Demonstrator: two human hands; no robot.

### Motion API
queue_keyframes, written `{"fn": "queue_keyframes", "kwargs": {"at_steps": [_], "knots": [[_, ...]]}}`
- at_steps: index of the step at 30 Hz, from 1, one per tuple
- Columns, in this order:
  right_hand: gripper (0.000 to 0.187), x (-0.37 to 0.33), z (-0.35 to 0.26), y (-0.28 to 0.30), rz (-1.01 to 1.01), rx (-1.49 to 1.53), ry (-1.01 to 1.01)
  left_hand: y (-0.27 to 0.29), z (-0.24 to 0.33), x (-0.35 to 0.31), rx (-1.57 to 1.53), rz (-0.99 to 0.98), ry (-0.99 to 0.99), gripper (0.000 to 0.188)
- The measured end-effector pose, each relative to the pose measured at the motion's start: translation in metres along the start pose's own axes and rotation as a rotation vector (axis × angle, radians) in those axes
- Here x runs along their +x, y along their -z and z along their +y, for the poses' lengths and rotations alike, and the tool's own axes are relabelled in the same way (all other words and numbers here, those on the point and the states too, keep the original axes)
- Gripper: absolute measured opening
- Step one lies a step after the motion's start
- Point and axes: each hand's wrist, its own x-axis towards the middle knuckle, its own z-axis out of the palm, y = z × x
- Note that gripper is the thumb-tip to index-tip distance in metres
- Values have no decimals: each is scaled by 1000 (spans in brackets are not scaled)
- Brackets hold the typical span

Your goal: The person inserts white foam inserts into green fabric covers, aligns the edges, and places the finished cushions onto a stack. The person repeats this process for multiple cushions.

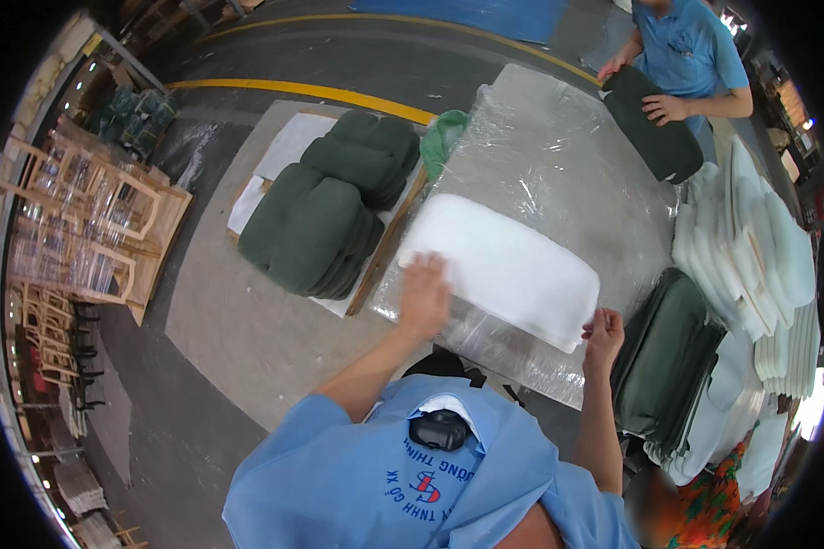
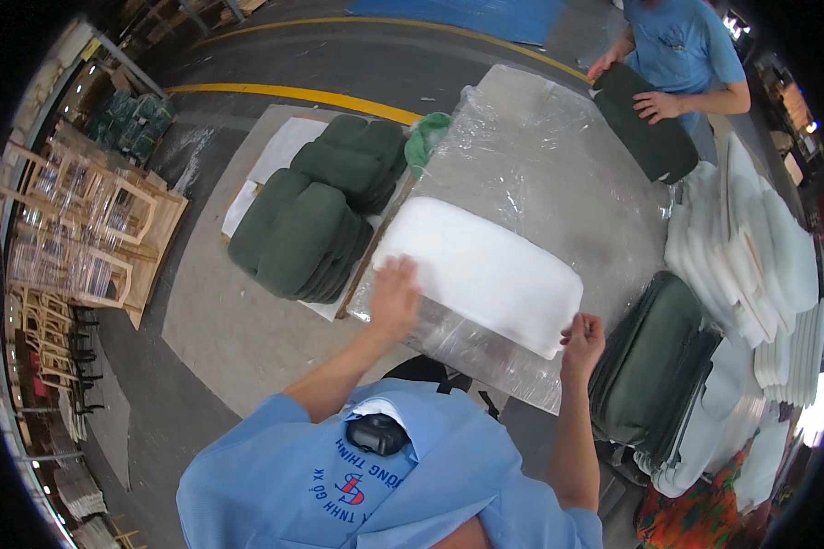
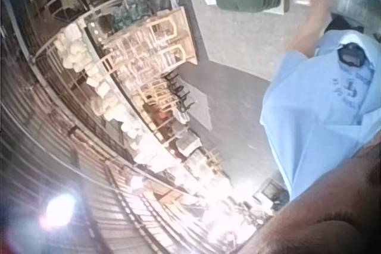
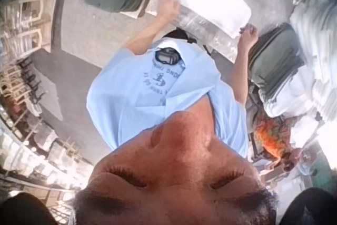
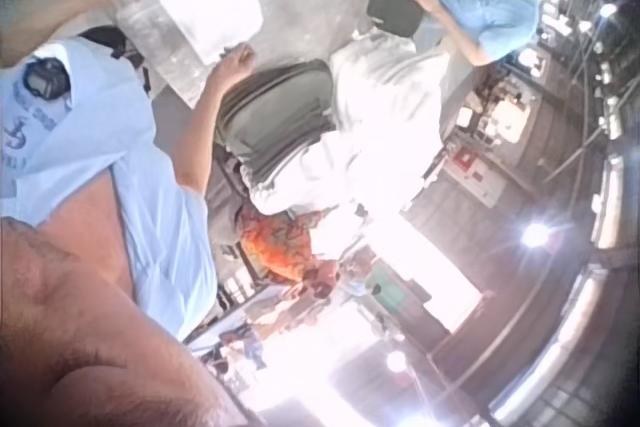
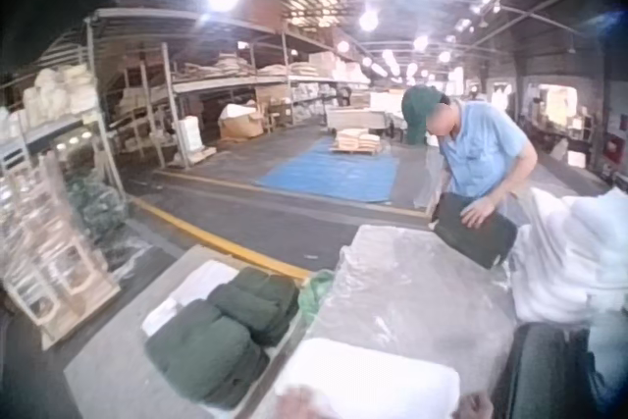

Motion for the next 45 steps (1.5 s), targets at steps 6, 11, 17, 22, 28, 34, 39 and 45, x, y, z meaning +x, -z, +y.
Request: {"fn": "queue_keyframes", "kwargs": {"at_steps": [6,11,17,22,28,34,39,45], "knots": [[14,17,5,-79,-210,-212,114,-28,47,26,-52,-208,-159,67],[16,15,23,-94,-162,-365,151,-21,-1,52,38,-127,72,74],[15,12,26,-95,-119,-323,12,-9,-58,70,-92,24,286,68],[14,17,31,-101,-57,-449,53,5,-106,88,-764,-234,561,59],[15,16,26,-111,-7,-536,27,35,-133,89,-968,-333,665,59],[18,17,26,-115,27,-605,86,47,-93,72,-359,-266,70,58],[20,14,24,-121,48,-648,130,36,-106,75,-447,-310,45,52],[18,13,21,-124,85,-628,98,12,-151,84,-820,-178,631,41]]}}
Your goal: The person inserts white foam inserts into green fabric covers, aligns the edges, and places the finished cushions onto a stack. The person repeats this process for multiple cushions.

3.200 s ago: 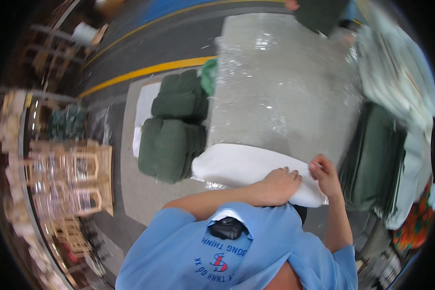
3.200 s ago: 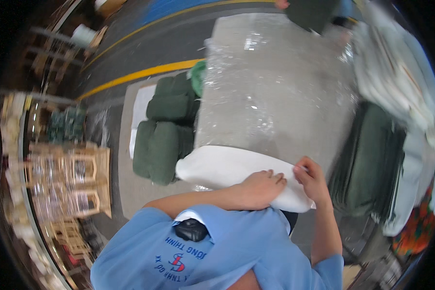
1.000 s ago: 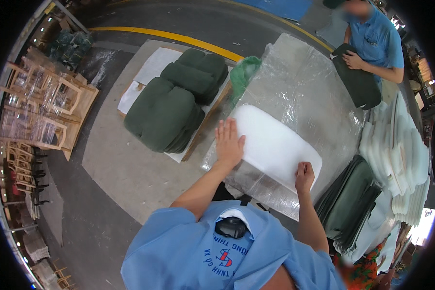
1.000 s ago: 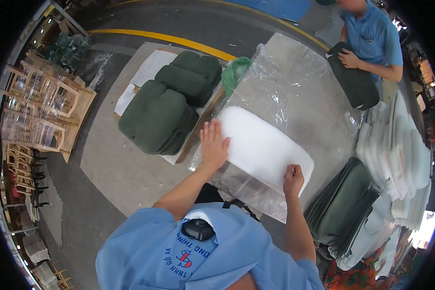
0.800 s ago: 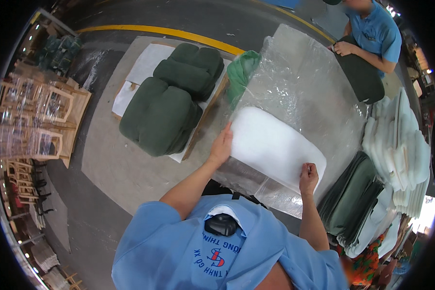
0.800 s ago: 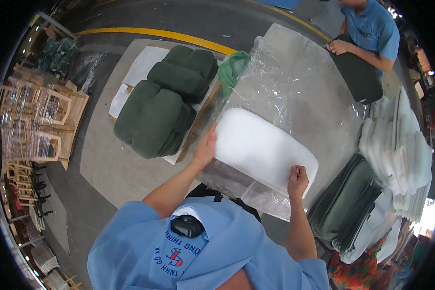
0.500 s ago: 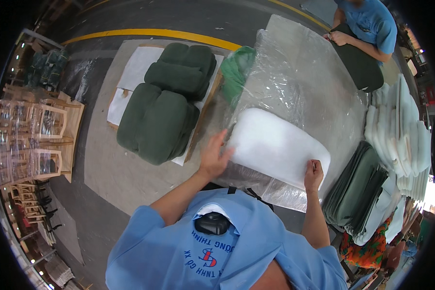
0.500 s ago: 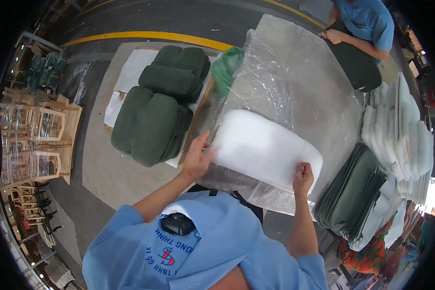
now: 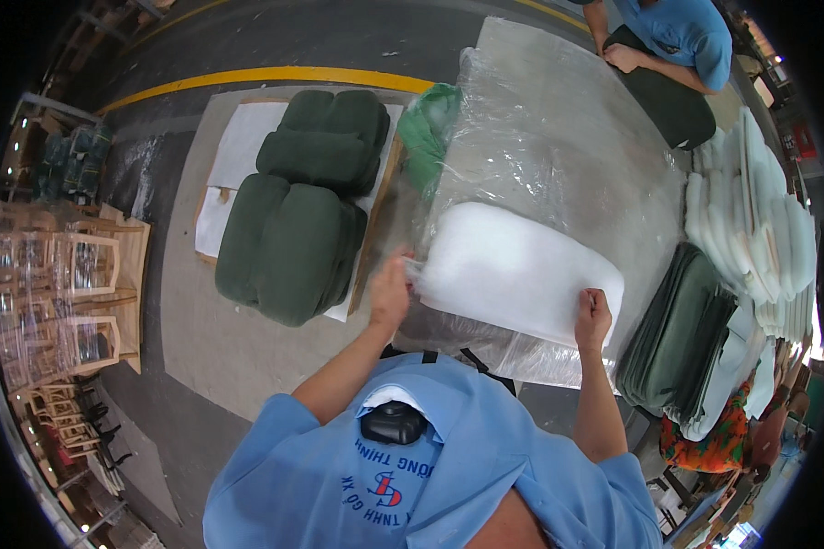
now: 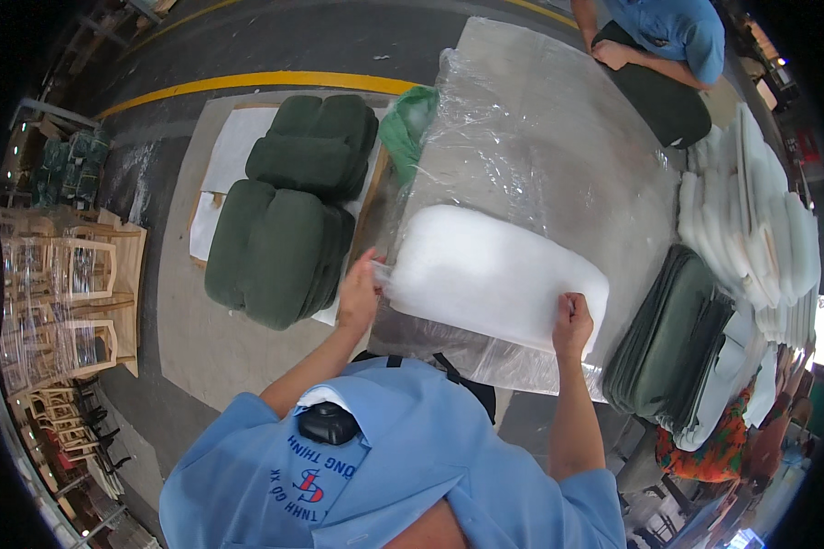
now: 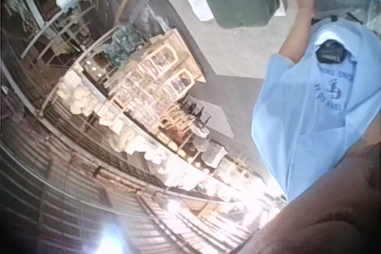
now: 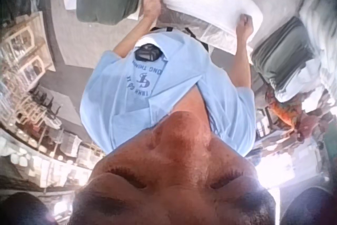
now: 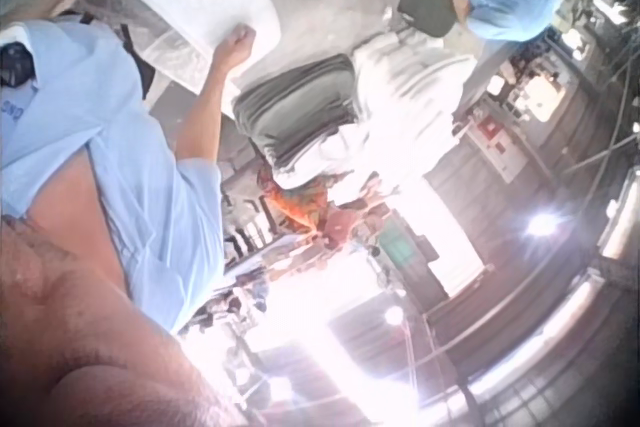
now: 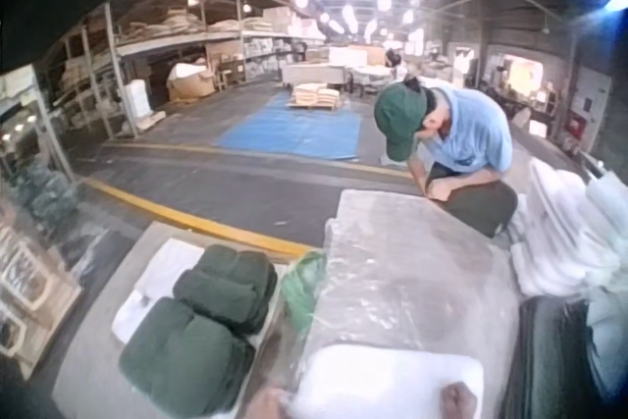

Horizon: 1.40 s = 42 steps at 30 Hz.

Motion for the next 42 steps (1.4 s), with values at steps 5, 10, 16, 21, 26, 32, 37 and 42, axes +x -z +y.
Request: {"fn": "queue_keyframes", "kwargs": {"at_steps": [5,10,16,21,26,32,37,42], "knots": [[17,0,0,1,15,-38,14,52,-3,26,-246,164,399,32],[17,1,-3,-3,31,-35,34,33,4,0,-72,-31,50,19],[19,-2,4,-3,42,-64,13,4,41,-19,433,-299,88,30],[19,4,-1,-2,14,-28,13,55,-28,10,740,-80,83,36],[19,1,0,-3,-12,-46,-37,52,0,15,150,-153,378,31],[16,19,-14,29,77,397,-204,-6,-8,0,349,-220,-2,34],[16,22,-27,105,420,566,-200,17,-17,36,407,-237,-8,27],[16,-13,9,138,591,663,-411,-13,46,74,-89,-265,342,29]]}}
